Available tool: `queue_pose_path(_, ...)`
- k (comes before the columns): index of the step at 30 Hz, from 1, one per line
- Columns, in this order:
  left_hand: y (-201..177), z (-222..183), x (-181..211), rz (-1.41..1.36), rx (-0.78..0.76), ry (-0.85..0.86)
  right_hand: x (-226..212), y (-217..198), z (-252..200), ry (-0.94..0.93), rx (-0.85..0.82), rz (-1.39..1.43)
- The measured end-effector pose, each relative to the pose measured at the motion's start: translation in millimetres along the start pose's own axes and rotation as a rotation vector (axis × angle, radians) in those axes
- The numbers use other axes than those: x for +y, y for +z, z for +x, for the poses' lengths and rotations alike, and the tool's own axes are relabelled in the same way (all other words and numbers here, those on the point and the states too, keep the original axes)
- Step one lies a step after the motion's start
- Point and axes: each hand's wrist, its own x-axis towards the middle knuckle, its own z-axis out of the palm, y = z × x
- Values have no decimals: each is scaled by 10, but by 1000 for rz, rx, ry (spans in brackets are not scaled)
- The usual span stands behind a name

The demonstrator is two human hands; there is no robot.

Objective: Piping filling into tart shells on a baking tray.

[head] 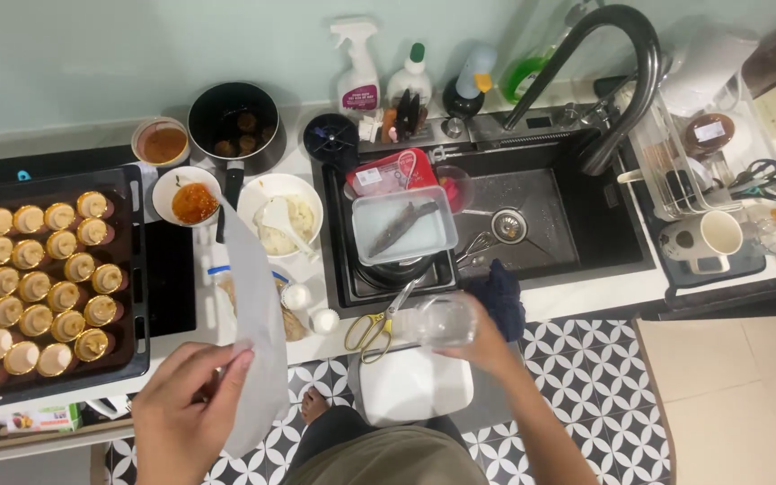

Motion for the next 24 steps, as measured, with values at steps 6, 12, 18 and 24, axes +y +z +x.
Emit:
queue_pose_path(6, 153, -85, 218, -126, -58, 67, -163, -7, -77, -172, 72, -214)
queue_pose_path(12, 640, -140, 669, -215, -202, 241, -1289, -61, -681, -213, 256, 68)
queue_pose_path(18, 828, 97, 891, -292, -190, 292, -1935, -51, -636, 44, 233, 167)
queue_pose_path(24, 804, 170, 1023, -149, -79, 326, -2195, -88, -1085, -230, 445, 531)
